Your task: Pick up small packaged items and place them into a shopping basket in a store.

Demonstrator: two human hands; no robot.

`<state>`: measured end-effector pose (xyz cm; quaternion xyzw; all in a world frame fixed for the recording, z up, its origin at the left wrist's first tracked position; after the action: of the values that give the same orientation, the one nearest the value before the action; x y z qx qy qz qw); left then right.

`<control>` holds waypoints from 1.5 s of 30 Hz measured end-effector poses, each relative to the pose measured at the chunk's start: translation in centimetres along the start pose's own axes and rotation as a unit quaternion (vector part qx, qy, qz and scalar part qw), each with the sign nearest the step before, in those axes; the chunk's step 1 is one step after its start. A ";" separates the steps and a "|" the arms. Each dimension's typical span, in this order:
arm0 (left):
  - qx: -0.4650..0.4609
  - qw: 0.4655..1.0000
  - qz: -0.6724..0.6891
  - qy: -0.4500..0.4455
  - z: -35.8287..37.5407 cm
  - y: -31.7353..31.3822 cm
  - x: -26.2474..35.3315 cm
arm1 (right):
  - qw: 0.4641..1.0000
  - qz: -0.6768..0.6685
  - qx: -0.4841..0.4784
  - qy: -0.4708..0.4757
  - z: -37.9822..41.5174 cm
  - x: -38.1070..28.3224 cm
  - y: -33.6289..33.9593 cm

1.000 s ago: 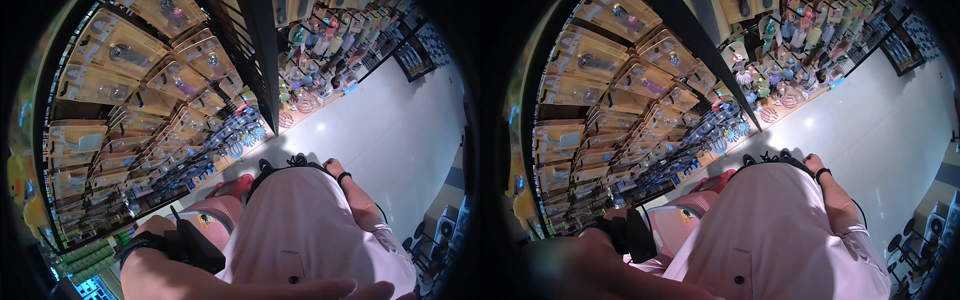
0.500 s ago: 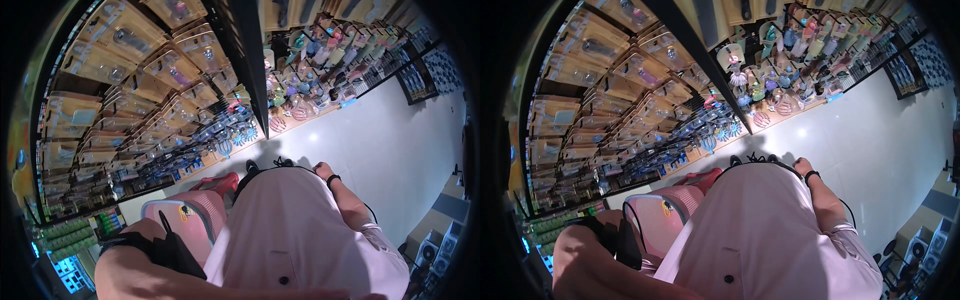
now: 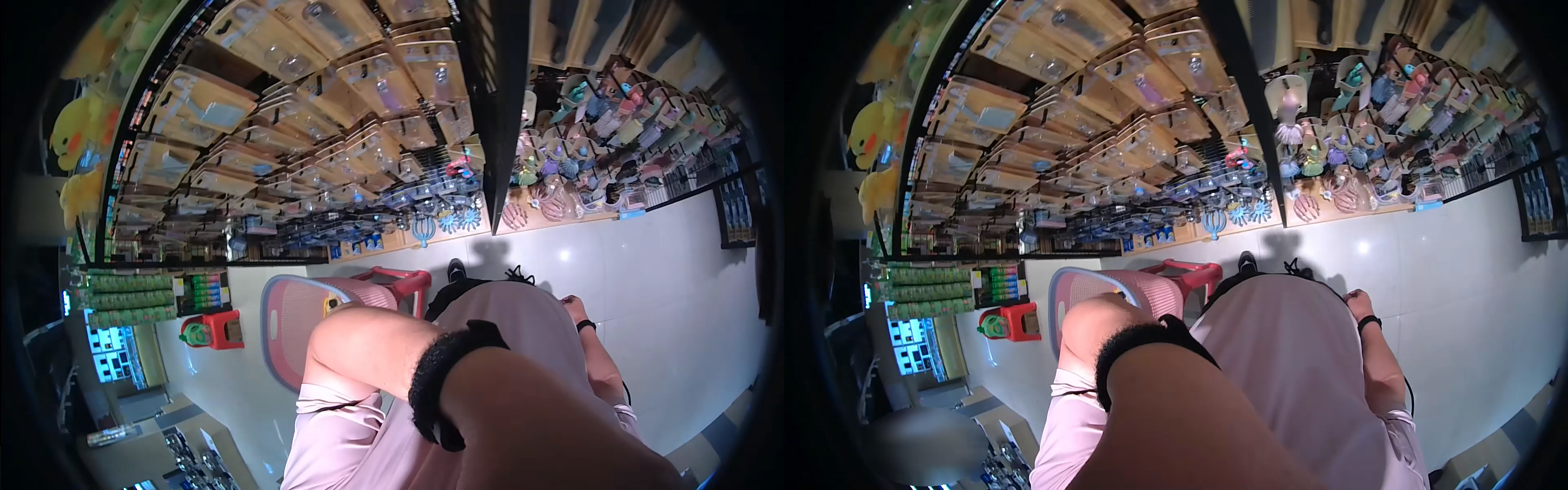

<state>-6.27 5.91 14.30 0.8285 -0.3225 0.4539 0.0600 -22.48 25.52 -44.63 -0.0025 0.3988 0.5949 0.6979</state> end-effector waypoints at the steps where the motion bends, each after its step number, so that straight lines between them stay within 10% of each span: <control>1: -0.003 1.000 0.022 0.000 -0.2 -0.4 -0.4 | 1.000 -0.008 0.010 -0.004 -0.1 0.3 0.0; 19: 0.025 0.985 0.171 -0.022 -1.2 -3.5 -1.5 | 0.999 0.044 0.023 -0.001 2.5 2.8 1.7; 29: 0.224 0.957 0.060 -0.173 1.3 -2.3 3.5 | 0.985 0.125 -0.050 0.107 0.2 6.8 2.6; 33: 0.476 0.843 -0.127 -0.216 6.8 -0.1 6.8 | 0.961 0.234 -0.137 0.060 1.1 3.4 2.8; 34: 0.554 0.796 -0.157 -0.185 9.7 -0.4 6.5 | 0.941 0.241 -0.128 0.202 -4.2 11.1 0.4; 35: 0.624 0.747 -0.177 -0.148 12.6 -0.9 6.2 | 0.967 0.185 -0.166 0.057 -3.4 9.2 0.9; 38: 0.789 0.583 -0.185 -0.055 22.2 -5.0 1.8 | 0.969 0.169 -0.179 0.029 -3.0 5.4 1.1; 45: 0.923 0.345 -0.157 0.066 36.3 -18.3 -11.7 | 0.975 0.114 -0.190 -0.030 -2.4 -1.9 0.6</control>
<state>26.03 11.66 -12.47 0.3620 0.4418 0.5000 -0.6510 -24.24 22.96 -44.90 -0.0720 0.2548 0.7355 0.6236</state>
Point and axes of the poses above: each hand's wrist, its own z-axis away from the middle knuckle, its own y-axis out of the back of the hand, x = y × z, the point moved 5 cm from there along -z, towards the middle knuckle, and after that the axes turned 1 degree about -x, right-handed, at the moved point
